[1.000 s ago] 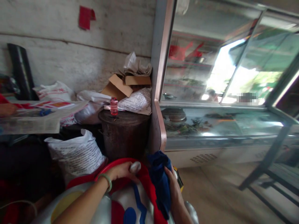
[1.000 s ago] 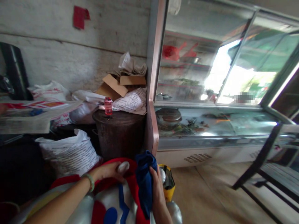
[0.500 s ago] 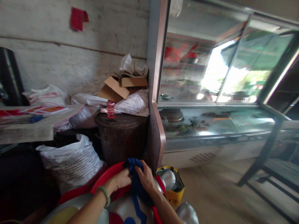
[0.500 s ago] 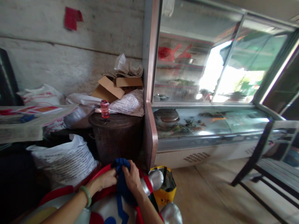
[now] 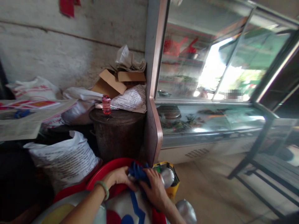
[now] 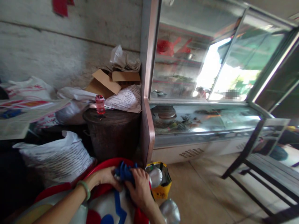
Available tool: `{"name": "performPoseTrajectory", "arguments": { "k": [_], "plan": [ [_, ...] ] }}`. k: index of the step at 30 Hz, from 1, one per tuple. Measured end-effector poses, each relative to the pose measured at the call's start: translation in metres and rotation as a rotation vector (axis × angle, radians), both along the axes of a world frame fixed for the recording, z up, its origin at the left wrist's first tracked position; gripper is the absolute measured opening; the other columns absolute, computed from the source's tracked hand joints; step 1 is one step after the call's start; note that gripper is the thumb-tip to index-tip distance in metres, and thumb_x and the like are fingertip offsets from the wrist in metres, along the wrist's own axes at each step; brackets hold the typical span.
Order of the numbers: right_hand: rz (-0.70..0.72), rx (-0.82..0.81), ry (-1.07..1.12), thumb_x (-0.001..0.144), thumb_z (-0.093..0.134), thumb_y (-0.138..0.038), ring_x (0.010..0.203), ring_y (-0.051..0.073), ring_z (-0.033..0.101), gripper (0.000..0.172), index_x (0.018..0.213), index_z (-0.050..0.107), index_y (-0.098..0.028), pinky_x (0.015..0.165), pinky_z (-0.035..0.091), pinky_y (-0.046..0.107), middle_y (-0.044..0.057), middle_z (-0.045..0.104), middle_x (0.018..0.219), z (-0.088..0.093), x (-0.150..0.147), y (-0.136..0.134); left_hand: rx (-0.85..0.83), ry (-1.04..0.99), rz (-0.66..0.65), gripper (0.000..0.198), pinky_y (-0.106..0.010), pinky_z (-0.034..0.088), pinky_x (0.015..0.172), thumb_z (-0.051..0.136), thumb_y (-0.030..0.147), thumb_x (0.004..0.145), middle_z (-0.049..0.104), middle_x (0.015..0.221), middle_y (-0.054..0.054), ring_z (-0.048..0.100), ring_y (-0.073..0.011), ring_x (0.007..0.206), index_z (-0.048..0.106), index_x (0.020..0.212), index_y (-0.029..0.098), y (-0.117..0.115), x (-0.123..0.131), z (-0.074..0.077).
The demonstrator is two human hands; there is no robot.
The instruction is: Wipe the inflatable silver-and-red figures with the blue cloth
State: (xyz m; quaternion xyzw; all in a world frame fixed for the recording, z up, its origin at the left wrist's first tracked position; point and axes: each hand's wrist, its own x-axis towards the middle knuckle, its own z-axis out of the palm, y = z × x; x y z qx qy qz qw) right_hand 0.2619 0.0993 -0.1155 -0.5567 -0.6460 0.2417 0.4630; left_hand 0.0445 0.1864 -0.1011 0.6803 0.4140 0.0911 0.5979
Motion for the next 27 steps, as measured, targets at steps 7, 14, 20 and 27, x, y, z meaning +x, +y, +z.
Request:
{"name": "performPoseTrajectory", "arguments": {
  "k": [7,14,20,27],
  "plan": [
    [-0.001,-0.015,-0.227,0.09,0.063,-0.028,0.111,0.034,0.072,0.031,0.118,0.077,-0.023,0.101,0.052,0.05,0.01,0.082,0.115,-0.004,0.002,0.009,0.015,0.105,0.079,0.058,-0.035,0.046,0.087,0.098,0.043,0.035,0.065,0.082,0.004,0.057,-0.0233,0.088,0.071,0.082,0.022,-0.003,-0.001,0.004],
    [-0.283,0.043,-0.033,0.103,0.044,-0.058,0.098,0.029,0.076,0.052,0.123,0.069,-0.017,0.088,0.061,0.039,0.012,0.081,0.108,0.009,0.07,0.035,0.051,0.21,0.07,0.055,-0.034,0.041,0.074,0.096,0.046,0.039,0.065,0.079,0.002,0.056,-0.0218,0.081,0.071,0.082,0.02,-0.001,-0.003,0.006],
    [-0.336,0.056,-0.061,0.084,0.056,-0.061,0.103,0.033,0.076,0.049,0.105,0.075,-0.021,0.093,0.064,0.047,0.015,0.079,0.11,-0.018,0.106,0.028,0.015,0.236,0.065,0.056,-0.032,0.038,0.071,0.094,0.043,0.04,0.059,0.075,0.004,0.052,-0.0194,0.079,0.065,0.082,0.02,-0.003,0.001,0.014],
    [-0.328,0.048,-0.212,0.091,0.059,-0.04,0.137,0.042,0.058,0.03,0.11,0.078,-0.026,0.113,0.047,0.068,0.016,0.075,0.131,-0.052,0.067,0.004,0.013,0.244,0.111,0.068,-0.034,0.044,0.077,0.094,0.043,0.039,0.065,0.085,0.002,0.056,-0.0225,0.087,0.067,0.097,0.019,-0.007,0.0,0.014]
  ]
}}
